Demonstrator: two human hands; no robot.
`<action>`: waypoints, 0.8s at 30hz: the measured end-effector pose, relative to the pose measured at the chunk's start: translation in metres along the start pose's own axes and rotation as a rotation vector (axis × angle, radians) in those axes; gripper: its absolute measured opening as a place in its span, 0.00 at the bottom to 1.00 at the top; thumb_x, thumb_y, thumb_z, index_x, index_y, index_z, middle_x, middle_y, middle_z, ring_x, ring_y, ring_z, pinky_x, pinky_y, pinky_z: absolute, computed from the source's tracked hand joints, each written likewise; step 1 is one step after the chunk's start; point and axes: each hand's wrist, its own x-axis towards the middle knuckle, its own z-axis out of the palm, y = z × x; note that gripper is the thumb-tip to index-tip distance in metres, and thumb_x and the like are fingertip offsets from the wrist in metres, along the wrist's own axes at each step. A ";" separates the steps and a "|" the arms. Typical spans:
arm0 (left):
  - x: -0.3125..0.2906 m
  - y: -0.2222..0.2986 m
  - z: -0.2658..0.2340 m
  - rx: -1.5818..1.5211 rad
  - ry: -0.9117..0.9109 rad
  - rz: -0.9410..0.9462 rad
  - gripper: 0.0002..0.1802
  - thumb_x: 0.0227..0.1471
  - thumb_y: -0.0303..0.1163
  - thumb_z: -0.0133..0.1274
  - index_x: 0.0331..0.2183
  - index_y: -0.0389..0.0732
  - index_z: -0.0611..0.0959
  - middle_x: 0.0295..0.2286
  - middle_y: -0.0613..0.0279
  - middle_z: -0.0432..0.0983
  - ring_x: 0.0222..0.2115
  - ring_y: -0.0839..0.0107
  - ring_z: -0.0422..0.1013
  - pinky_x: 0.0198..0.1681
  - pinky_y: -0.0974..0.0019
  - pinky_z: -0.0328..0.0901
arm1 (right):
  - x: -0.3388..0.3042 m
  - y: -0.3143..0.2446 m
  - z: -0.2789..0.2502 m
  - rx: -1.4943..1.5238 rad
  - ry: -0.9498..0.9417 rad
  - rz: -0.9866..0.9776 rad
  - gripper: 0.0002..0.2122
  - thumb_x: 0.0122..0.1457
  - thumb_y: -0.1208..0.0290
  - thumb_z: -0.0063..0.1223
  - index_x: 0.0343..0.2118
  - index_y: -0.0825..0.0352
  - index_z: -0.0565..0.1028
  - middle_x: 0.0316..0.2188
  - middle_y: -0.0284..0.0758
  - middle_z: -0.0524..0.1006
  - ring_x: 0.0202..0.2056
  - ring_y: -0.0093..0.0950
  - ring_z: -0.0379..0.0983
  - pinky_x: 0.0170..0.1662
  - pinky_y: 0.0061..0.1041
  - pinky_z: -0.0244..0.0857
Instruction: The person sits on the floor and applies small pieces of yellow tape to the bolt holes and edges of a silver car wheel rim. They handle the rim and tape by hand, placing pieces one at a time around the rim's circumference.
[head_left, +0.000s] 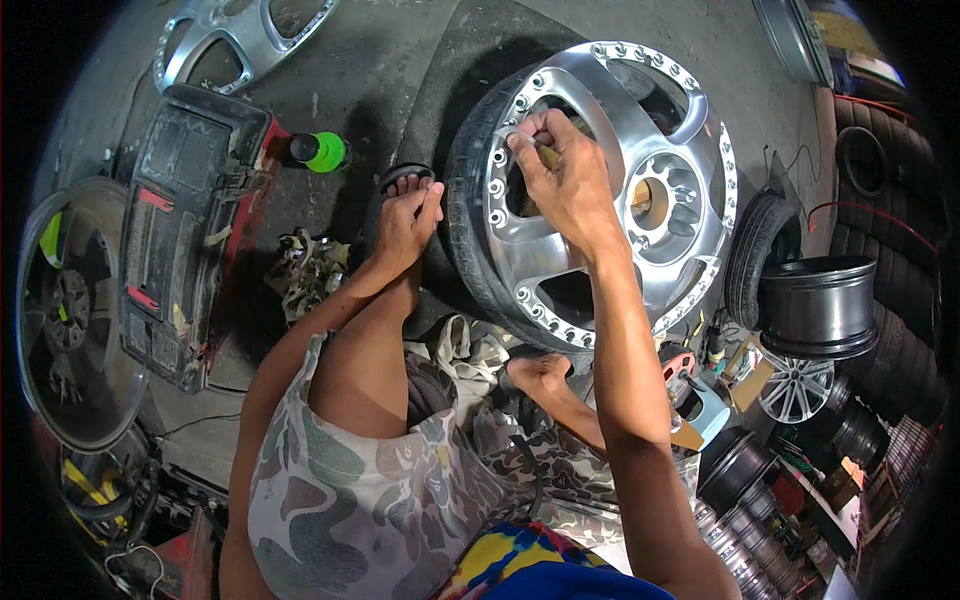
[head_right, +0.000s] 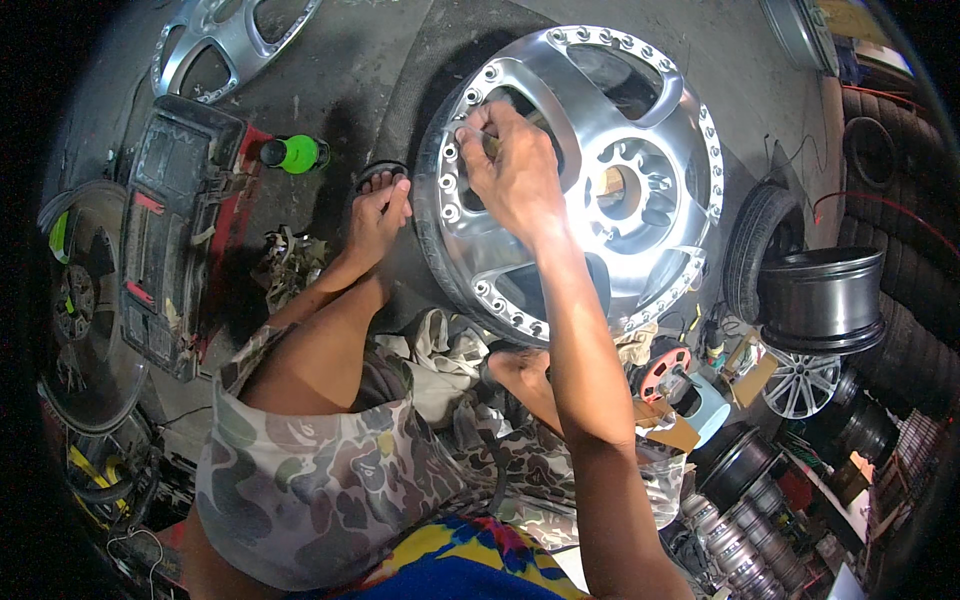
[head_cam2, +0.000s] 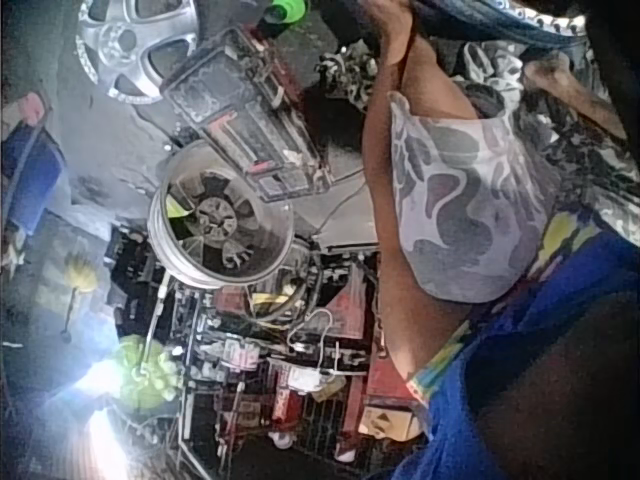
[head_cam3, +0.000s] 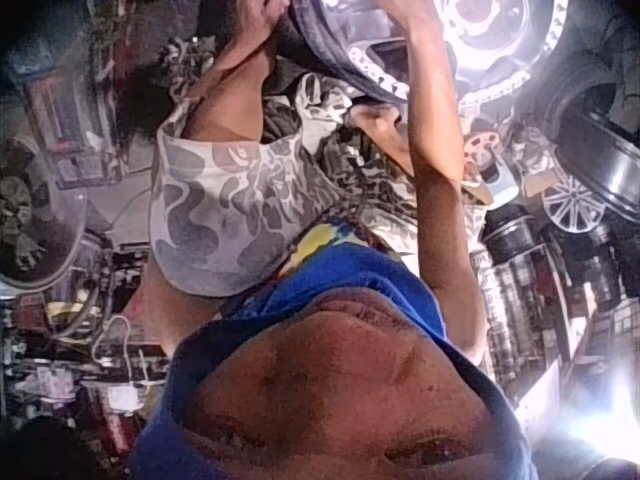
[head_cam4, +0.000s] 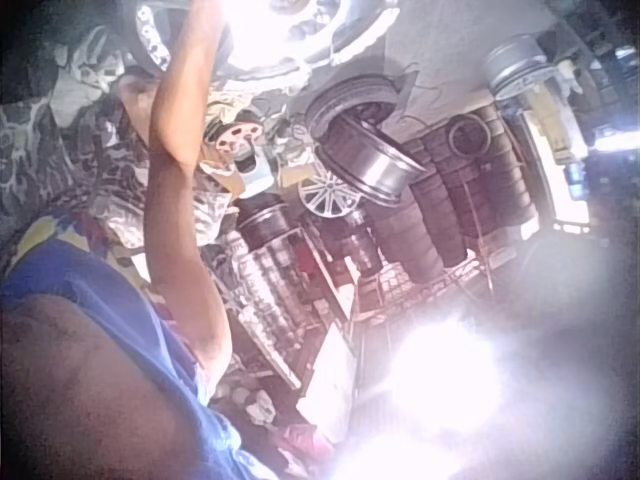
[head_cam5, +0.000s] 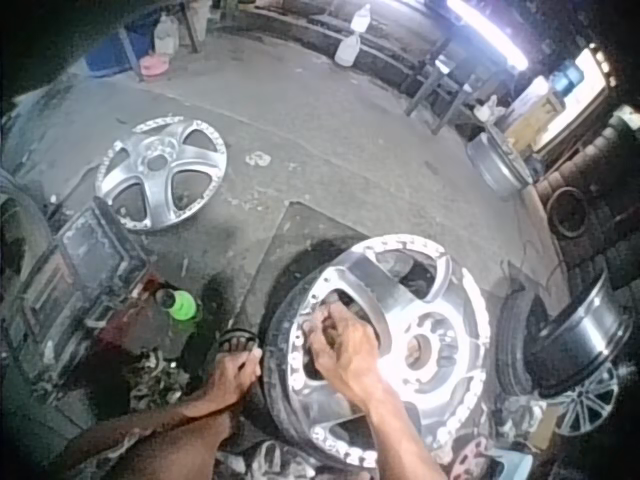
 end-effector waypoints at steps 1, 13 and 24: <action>0.000 0.000 0.001 -0.007 0.002 -0.003 0.29 0.78 0.43 0.50 0.27 0.34 0.85 0.19 0.61 0.79 0.20 0.68 0.76 0.32 0.62 0.70 | 0.001 0.000 0.000 0.002 0.016 -0.006 0.09 0.71 0.69 0.62 0.44 0.70 0.80 0.31 0.47 0.86 0.32 0.42 0.85 0.42 0.40 0.76; -0.001 0.001 -0.002 -0.016 -0.023 -0.037 0.29 0.78 0.45 0.51 0.27 0.34 0.85 0.18 0.60 0.78 0.20 0.68 0.75 0.31 0.61 0.70 | -0.005 0.003 -0.008 -0.072 -0.165 -0.033 0.10 0.71 0.67 0.62 0.46 0.69 0.80 0.32 0.48 0.85 0.33 0.41 0.85 0.43 0.42 0.75; 0.001 0.003 -0.003 0.000 -0.007 0.017 0.30 0.78 0.45 0.50 0.26 0.36 0.85 0.17 0.61 0.77 0.19 0.67 0.76 0.32 0.61 0.69 | -0.005 -0.001 -0.011 -0.083 -0.188 0.009 0.09 0.72 0.67 0.62 0.44 0.69 0.79 0.31 0.40 0.83 0.31 0.33 0.78 0.40 0.37 0.72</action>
